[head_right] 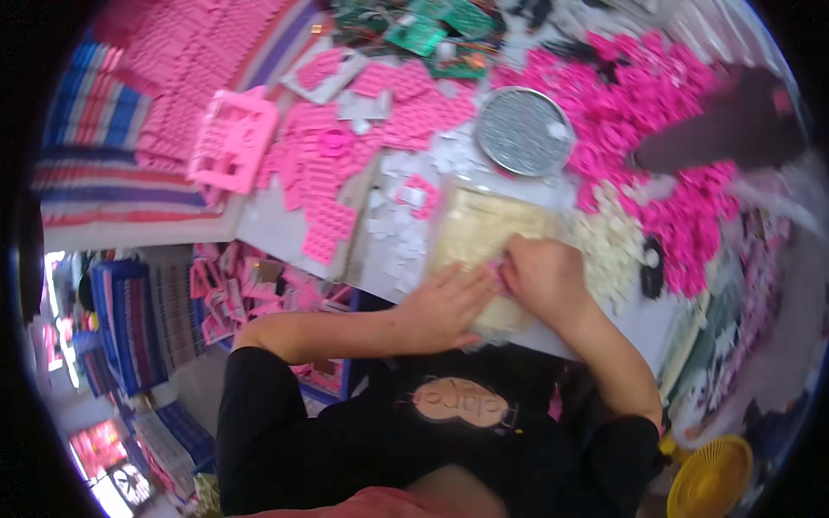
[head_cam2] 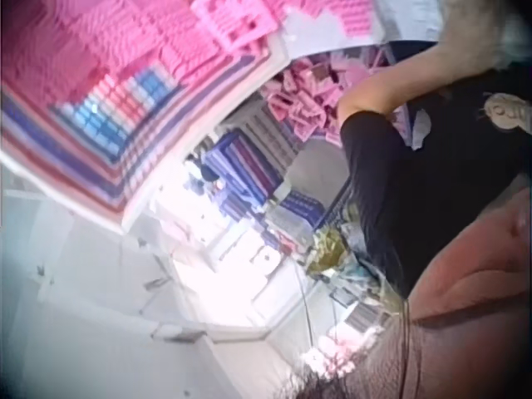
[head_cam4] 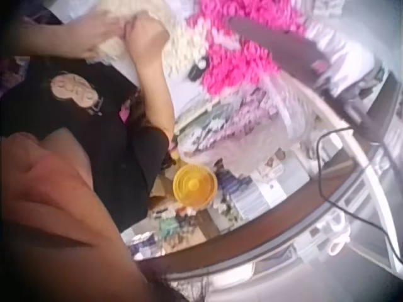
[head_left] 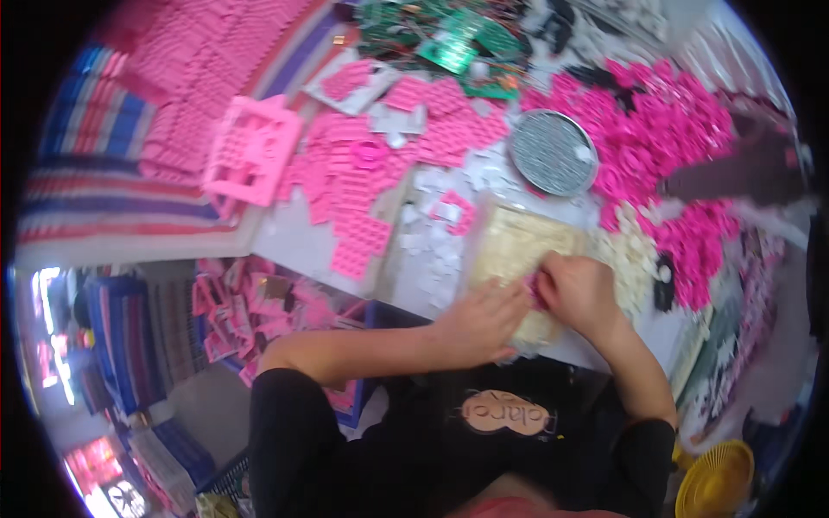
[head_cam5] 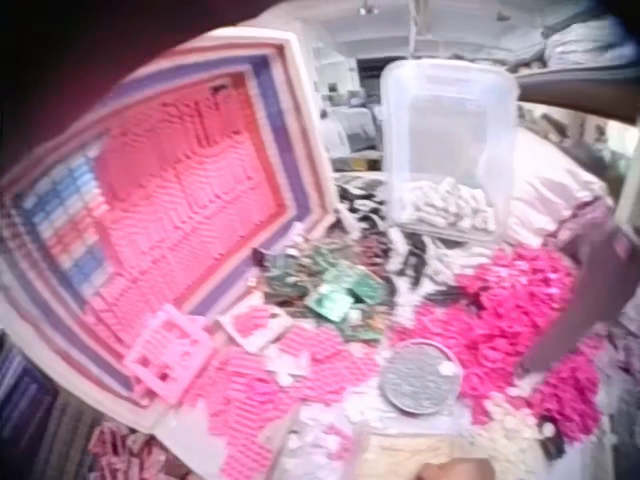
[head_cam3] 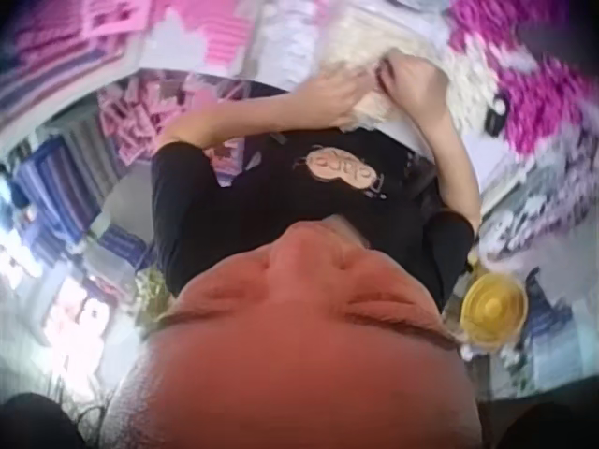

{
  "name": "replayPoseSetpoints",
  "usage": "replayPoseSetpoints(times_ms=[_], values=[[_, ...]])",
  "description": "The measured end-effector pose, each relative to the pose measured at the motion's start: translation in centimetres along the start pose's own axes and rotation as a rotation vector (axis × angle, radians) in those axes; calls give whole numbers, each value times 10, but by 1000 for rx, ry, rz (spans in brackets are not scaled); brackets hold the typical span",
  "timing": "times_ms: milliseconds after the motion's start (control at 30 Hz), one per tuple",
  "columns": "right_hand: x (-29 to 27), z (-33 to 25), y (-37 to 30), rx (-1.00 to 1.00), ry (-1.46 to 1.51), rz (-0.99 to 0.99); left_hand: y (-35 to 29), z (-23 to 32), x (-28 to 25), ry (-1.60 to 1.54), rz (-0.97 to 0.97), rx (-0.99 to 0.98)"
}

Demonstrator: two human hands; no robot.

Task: The worker is assembling a pink toy piggy bank by installing electronic components and using a hot glue gun.

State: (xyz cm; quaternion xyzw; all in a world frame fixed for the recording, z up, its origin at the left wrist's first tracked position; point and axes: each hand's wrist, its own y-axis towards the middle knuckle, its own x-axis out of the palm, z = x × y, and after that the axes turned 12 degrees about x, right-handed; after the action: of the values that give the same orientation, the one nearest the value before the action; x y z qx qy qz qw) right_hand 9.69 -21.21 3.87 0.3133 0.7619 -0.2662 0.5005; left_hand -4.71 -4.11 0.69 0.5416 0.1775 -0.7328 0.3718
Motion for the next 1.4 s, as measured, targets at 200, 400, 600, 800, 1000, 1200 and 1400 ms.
replayPoseSetpoints(times_ms=[200,400,600,800,1000,1200,1400], values=[[-15,-9,7,88,-5,-190,-10,-83,-104,-921,-59,-93],[-20,-6,-1,75,54,-154,-105,-211,-233,827,415,-1270],[-11,1,-2,41,63,-109,-193,-232,-242,473,121,-1454],[-17,4,-2,9,203,-52,-240,-219,-246,423,580,-1123],[-33,-2,-12,2,485,92,-172,-145,-246,-280,1381,-843],[-36,-32,-16,-16,1343,-145,-21,-56,-138,-295,1265,-506],[-40,-35,-25,-120,1207,-1,32,8,-84,-295,770,-282]])
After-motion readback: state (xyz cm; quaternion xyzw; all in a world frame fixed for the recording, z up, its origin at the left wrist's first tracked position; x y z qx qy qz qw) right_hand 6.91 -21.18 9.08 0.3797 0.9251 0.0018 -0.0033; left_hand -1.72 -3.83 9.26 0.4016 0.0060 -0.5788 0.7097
